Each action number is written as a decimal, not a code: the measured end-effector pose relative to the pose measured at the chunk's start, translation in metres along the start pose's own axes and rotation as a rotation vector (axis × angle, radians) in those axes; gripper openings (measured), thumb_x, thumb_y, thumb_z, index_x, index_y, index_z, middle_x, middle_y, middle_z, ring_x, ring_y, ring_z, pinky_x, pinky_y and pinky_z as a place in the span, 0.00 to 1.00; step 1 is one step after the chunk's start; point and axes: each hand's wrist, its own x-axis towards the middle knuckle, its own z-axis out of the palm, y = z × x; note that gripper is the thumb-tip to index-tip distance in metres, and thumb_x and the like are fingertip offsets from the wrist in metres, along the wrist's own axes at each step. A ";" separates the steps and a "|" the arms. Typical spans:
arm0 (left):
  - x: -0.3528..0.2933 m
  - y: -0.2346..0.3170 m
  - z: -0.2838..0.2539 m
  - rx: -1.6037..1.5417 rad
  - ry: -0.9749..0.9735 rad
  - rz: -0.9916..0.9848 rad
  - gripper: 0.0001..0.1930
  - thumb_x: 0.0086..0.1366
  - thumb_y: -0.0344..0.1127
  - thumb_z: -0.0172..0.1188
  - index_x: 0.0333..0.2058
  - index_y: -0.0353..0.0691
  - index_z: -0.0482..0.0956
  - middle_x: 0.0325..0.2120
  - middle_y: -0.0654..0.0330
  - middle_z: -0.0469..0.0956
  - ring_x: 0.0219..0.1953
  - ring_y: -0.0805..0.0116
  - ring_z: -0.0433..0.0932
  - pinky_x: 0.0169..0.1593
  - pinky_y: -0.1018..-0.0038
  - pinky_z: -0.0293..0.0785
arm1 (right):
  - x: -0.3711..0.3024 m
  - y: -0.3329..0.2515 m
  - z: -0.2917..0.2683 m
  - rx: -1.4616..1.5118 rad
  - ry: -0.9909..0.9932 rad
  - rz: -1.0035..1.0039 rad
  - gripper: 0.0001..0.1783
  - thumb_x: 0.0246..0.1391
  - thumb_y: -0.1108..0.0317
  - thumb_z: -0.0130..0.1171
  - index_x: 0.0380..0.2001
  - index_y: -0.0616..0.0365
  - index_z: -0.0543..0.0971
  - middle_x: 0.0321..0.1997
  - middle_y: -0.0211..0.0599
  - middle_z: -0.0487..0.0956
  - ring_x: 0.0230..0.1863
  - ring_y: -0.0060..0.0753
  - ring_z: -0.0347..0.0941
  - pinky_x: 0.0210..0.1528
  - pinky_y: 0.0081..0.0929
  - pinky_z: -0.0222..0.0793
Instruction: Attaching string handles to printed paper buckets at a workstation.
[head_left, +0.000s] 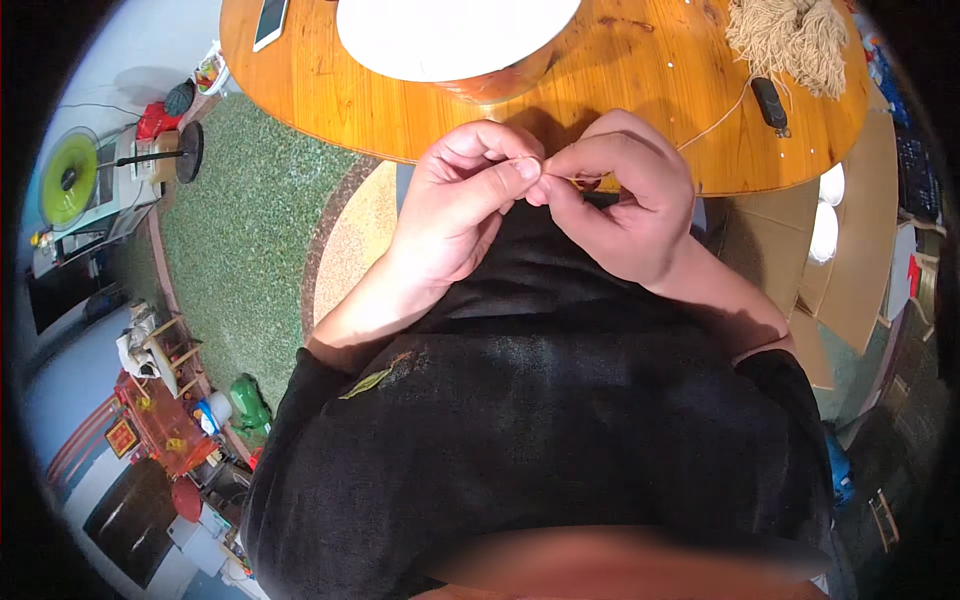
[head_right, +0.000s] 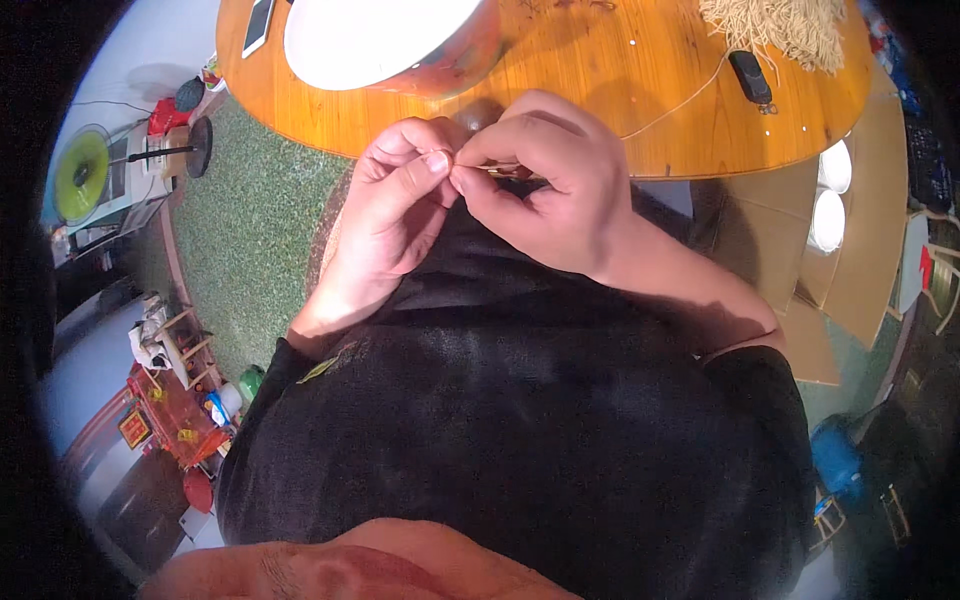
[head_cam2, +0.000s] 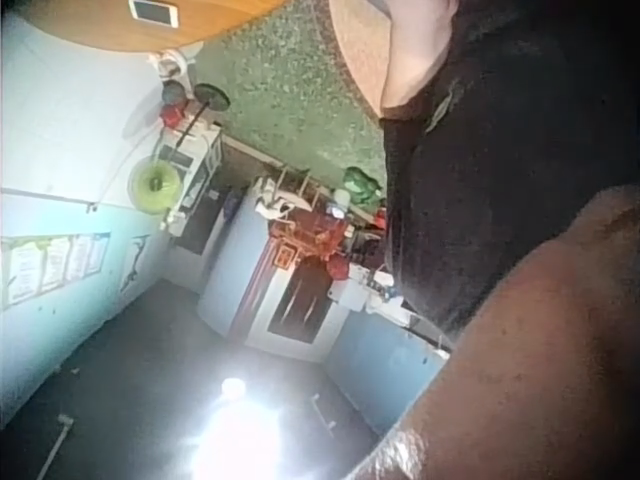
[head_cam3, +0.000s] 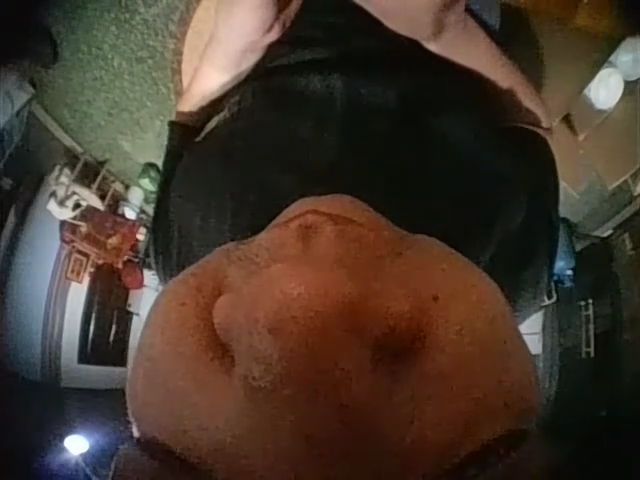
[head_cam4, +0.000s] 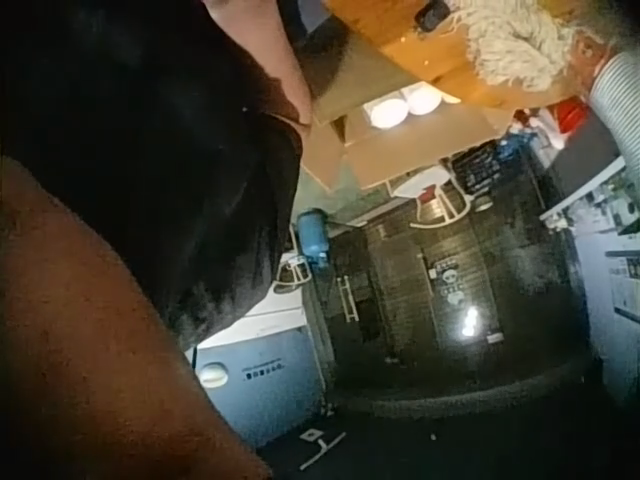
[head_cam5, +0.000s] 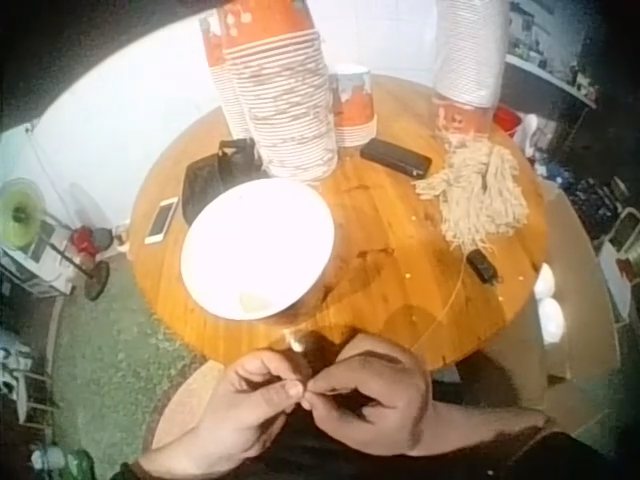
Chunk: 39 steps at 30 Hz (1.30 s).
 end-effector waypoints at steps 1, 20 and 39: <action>-0.002 0.001 0.002 0.004 0.003 0.001 0.02 0.70 0.22 0.60 0.40 0.33 0.80 0.34 0.55 0.82 0.37 0.70 0.81 0.46 0.75 0.78 | 0.000 0.000 0.000 0.002 0.003 -0.021 0.10 0.45 0.78 0.73 0.32 0.56 0.84 0.27 0.32 0.76 0.23 0.25 0.72 0.26 0.22 0.68; 0.040 0.082 0.061 1.813 0.018 0.389 0.13 0.55 0.22 0.70 0.41 0.33 0.84 0.32 0.51 0.84 0.33 0.61 0.85 0.39 0.69 0.80 | 0.036 0.054 0.038 0.182 0.335 -0.352 0.05 0.53 0.80 0.66 0.31 0.61 0.79 0.38 0.36 0.79 0.46 0.34 0.76 0.56 0.31 0.70; 0.033 0.073 0.078 1.767 0.201 0.271 0.15 0.54 0.21 0.72 0.40 0.30 0.82 0.28 0.50 0.81 0.30 0.61 0.83 0.36 0.71 0.78 | 0.029 0.055 0.046 0.530 0.467 -0.432 0.07 0.53 0.85 0.63 0.28 0.63 0.76 0.35 0.38 0.78 0.40 0.33 0.76 0.48 0.28 0.70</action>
